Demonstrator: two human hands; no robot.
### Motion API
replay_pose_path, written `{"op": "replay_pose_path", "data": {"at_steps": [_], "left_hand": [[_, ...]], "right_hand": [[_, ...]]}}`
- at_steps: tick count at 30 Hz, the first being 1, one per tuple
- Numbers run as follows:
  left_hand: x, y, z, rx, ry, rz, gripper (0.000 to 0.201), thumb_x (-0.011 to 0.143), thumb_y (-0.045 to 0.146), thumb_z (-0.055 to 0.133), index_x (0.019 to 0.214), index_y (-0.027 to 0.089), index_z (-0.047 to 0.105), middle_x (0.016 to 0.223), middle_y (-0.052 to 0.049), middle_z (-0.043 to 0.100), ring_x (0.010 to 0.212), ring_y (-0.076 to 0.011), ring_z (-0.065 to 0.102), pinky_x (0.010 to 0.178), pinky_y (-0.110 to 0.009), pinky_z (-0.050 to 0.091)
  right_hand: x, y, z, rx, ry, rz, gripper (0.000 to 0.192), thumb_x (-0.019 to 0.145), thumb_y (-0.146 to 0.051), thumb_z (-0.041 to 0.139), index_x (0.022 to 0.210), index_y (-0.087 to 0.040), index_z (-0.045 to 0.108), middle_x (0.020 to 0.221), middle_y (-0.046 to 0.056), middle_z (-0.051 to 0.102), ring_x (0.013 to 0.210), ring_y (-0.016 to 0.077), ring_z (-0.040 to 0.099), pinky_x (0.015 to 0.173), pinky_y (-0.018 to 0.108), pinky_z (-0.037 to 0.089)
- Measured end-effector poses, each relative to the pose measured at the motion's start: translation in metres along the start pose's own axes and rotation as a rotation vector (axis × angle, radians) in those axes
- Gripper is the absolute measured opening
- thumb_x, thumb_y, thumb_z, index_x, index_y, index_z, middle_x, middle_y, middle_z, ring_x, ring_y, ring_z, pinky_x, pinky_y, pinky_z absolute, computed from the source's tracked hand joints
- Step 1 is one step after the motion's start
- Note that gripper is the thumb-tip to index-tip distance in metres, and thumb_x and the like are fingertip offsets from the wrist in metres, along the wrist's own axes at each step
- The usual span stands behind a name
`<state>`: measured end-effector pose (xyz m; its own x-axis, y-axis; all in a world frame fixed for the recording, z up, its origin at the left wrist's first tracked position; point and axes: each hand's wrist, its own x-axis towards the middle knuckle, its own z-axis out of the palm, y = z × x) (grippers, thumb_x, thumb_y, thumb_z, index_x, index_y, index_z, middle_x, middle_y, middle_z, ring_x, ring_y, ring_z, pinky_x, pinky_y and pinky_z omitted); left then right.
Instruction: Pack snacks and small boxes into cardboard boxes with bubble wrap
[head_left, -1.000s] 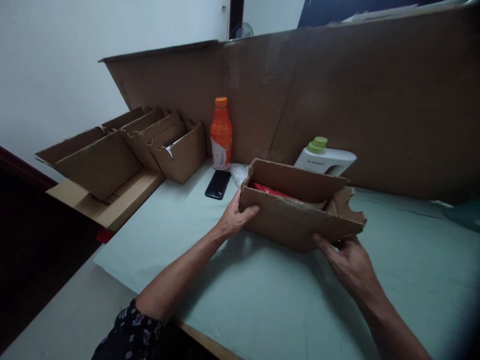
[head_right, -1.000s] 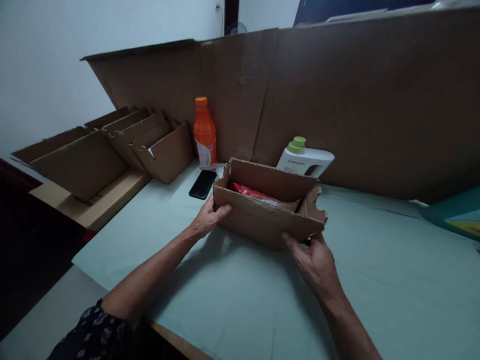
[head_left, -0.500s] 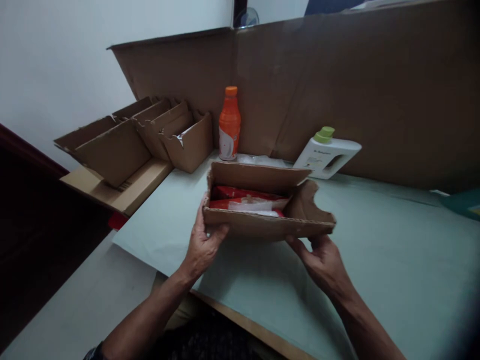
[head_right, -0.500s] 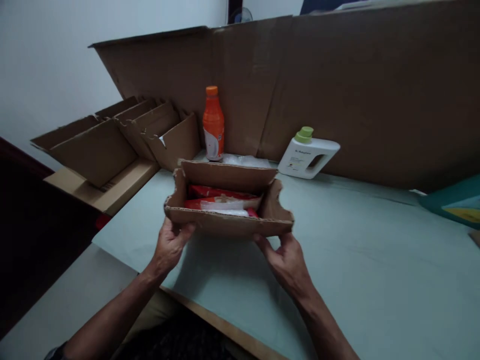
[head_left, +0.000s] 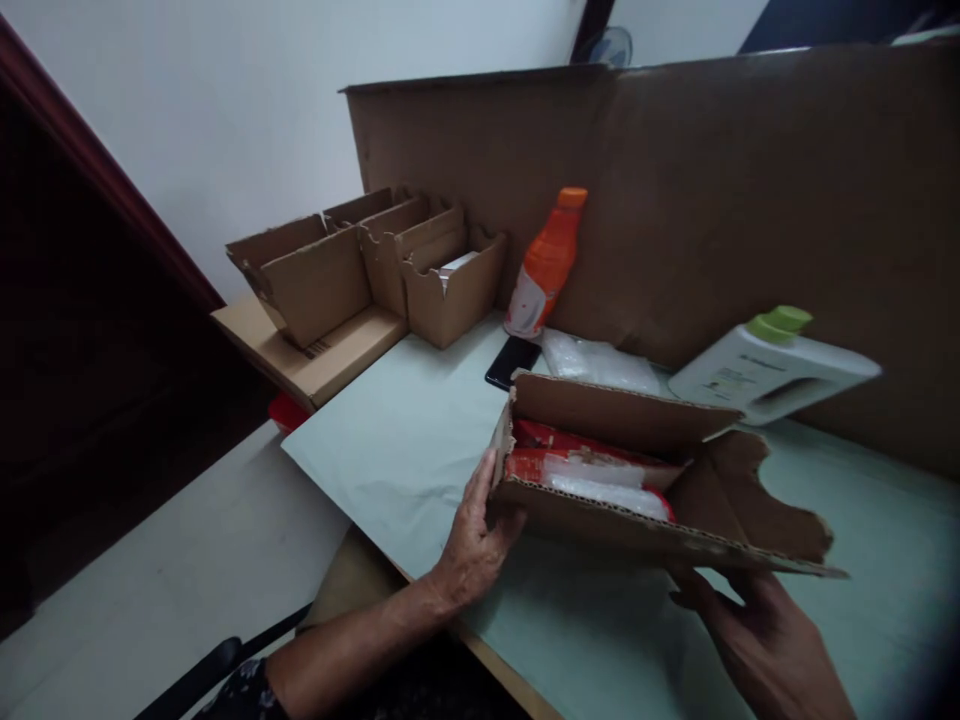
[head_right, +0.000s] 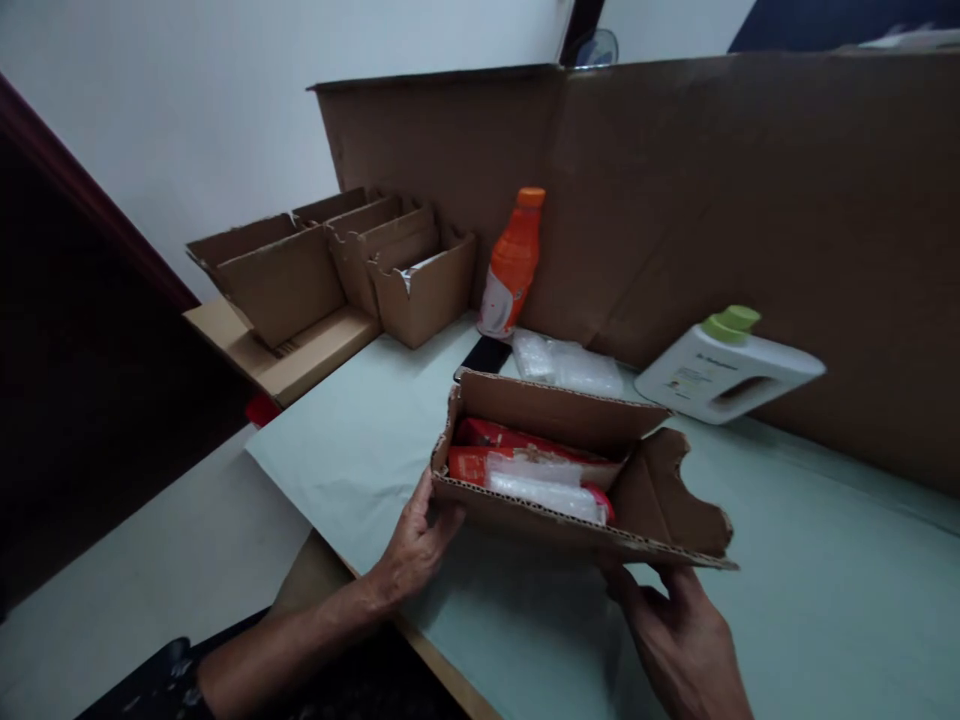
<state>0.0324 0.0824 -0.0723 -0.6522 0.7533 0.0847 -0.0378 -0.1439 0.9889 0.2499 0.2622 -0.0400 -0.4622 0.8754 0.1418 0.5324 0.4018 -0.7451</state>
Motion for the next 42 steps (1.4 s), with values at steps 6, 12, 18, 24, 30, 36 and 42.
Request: {"op": "replay_pose_path", "data": {"at_steps": [6, 12, 18, 24, 30, 36, 42], "left_hand": [[0.016, 0.018, -0.062, 0.032, 0.411, 0.074, 0.065, 0.093, 0.055, 0.064, 0.147, 0.022, 0.048, 0.142, -0.01, 0.061, 0.134, -0.0268, 0.055, 0.115, -0.04, 0.043], [0.068, 0.042, -0.162, 0.184, 0.774, 0.307, 0.064, 0.089, 0.058, 0.067, 0.141, 0.022, 0.053, 0.135, -0.009, 0.064, 0.121, -0.0219, 0.062, 0.106, -0.031, 0.048], [0.12, 0.045, -0.226, 0.313, 0.844, 0.393, 0.065, 0.092, 0.052, 0.064, 0.148, 0.024, 0.047, 0.146, -0.01, 0.058, 0.132, -0.0246, 0.057, 0.116, -0.037, 0.041], [0.137, 0.025, -0.231, 0.385, 0.862, 0.35, 0.068, 0.097, 0.04, 0.057, 0.159, 0.027, 0.031, 0.161, -0.008, 0.042, 0.149, -0.0211, 0.039, 0.125, -0.036, 0.027], [0.146, 0.022, -0.228, 0.415, 0.9, 0.345, 0.065, 0.099, 0.033, 0.051, 0.16, 0.028, 0.029, 0.158, -0.008, 0.046, 0.147, -0.0207, 0.043, 0.124, -0.039, 0.031], [0.158, 0.026, -0.243, 0.463, 0.927, 0.351, 0.062, 0.094, 0.027, 0.054, 0.155, 0.028, 0.04, 0.155, -0.007, 0.05, 0.144, -0.022, 0.047, 0.124, -0.039, 0.032], [0.145, 0.021, -0.237, 0.358, 0.867, 0.316, 0.075, 0.092, 0.029, 0.058, 0.159, 0.018, 0.027, 0.161, -0.016, 0.039, 0.147, -0.0264, 0.043, 0.123, -0.044, 0.032]], "right_hand": [[0.065, -0.102, 0.077, 0.176, -0.23, -0.194, 0.041, 0.082, -0.055, 0.063, 0.103, -0.021, 0.061, 0.097, 0.009, 0.073, 0.077, 0.0246, 0.071, 0.064, 0.035, 0.059], [0.152, -0.21, 0.209, 0.454, -0.456, -0.503, 0.048, 0.081, -0.042, 0.066, 0.122, -0.019, 0.056, 0.118, 0.011, 0.068, 0.103, 0.0275, 0.066, 0.089, 0.042, 0.056], [0.205, -0.27, 0.309, 0.52, -0.451, -0.559, 0.069, 0.079, -0.036, 0.067, 0.143, -0.021, 0.046, 0.137, 0.011, 0.061, 0.125, 0.03, 0.058, 0.109, 0.049, 0.047], [0.21, -0.272, 0.348, 0.459, -0.41, -0.54, 0.089, 0.079, -0.033, 0.064, 0.156, -0.007, 0.027, 0.16, 0.022, 0.035, 0.148, 0.0311, 0.036, 0.124, 0.048, 0.031], [0.209, -0.272, 0.367, 0.394, -0.386, -0.525, 0.091, 0.082, -0.031, 0.061, 0.159, -0.008, 0.018, 0.163, 0.022, 0.029, 0.152, 0.0303, 0.029, 0.127, 0.049, 0.022], [0.22, -0.285, 0.376, 0.297, -0.414, -0.517, 0.093, 0.082, -0.029, 0.064, 0.16, -0.006, 0.019, 0.164, 0.022, 0.028, 0.152, 0.0301, 0.028, 0.128, 0.047, 0.021], [0.197, -0.254, 0.358, 0.149, -0.516, -0.552, 0.062, 0.085, -0.026, 0.066, 0.143, -0.007, 0.053, 0.157, 0.025, 0.038, 0.143, 0.0364, 0.043, 0.117, 0.052, 0.037]]}}
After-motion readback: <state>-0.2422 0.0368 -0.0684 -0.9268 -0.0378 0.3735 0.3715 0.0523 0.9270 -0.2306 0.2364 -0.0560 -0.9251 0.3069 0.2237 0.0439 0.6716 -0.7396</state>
